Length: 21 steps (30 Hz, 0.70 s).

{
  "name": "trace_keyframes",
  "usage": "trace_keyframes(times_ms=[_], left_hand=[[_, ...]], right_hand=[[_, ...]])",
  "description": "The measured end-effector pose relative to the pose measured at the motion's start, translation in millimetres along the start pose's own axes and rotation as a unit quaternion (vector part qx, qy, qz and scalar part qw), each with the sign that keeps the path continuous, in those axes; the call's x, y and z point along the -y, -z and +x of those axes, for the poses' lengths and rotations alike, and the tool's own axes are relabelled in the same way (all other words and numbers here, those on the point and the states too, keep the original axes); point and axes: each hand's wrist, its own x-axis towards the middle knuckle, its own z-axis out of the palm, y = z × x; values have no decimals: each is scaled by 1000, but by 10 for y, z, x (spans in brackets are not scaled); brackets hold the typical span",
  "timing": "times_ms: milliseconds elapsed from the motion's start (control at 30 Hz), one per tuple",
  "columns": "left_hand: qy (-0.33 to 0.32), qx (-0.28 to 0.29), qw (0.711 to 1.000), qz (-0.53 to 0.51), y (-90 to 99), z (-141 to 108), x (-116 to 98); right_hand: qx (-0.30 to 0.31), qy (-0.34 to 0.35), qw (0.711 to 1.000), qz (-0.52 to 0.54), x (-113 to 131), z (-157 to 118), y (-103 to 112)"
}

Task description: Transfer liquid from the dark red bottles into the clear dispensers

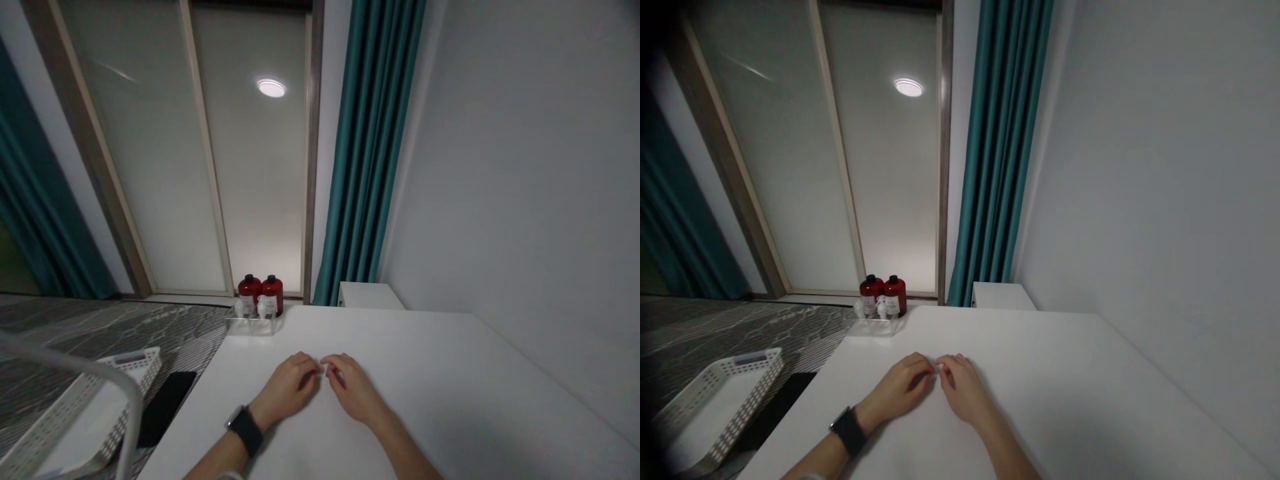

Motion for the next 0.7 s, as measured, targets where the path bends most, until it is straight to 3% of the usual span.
trace_keyframes(times_ms=[700], left_hand=[[-16, 16, 1000, 9, -3, -1, 25]], right_hand=[[22, 11, 1000, -7, -32, -16, -25]])
